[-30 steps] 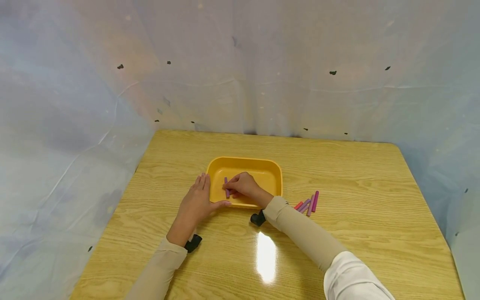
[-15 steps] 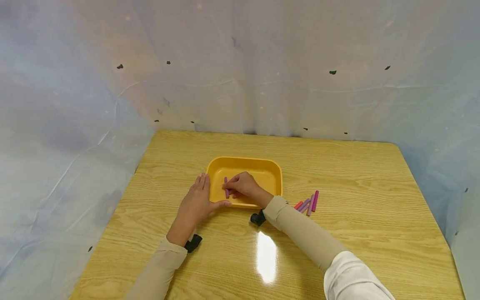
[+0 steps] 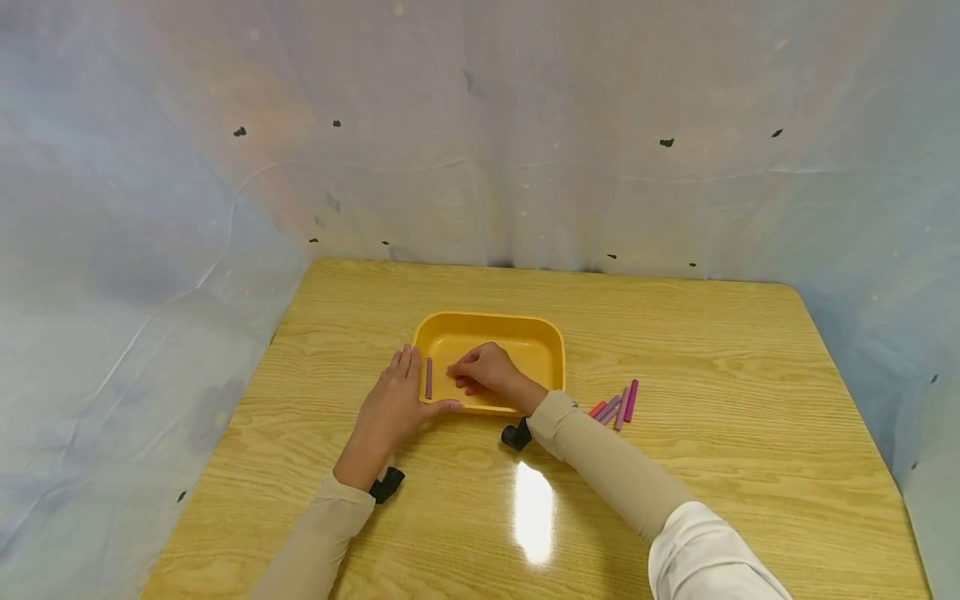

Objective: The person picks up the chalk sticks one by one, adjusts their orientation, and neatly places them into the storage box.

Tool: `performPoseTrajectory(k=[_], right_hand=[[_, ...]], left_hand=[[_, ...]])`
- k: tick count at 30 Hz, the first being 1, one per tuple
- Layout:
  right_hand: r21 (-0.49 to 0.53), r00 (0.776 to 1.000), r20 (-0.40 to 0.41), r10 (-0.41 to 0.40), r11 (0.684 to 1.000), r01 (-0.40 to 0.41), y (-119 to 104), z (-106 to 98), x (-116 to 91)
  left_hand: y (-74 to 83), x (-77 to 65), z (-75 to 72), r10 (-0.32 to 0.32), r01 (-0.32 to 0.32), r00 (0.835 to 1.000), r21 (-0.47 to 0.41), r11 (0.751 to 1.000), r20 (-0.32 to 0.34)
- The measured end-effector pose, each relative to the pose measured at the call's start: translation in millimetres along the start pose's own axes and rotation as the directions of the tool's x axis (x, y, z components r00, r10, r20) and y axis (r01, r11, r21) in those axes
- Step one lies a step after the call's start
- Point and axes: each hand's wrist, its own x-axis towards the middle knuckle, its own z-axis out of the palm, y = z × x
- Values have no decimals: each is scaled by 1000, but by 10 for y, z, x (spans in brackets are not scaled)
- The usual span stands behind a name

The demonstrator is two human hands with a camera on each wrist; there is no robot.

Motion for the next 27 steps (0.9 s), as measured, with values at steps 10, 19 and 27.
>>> performPoseTrajectory(k=[10,19,27], right_hand=[[6,1000,-8,-2,1000,2,-1,-8,10],[8,1000,-12,5,1000,-5,-2,-2,6],[1,1000,-3,10,1000,-10,1,-2,4]], left_hand=[[4,15,-16,-21,21,999,-5,1000,28],[-4,15,-11,-16,15,999,5,1000,30],[0,-4,-17,-5,5,999,7,1000,32]])
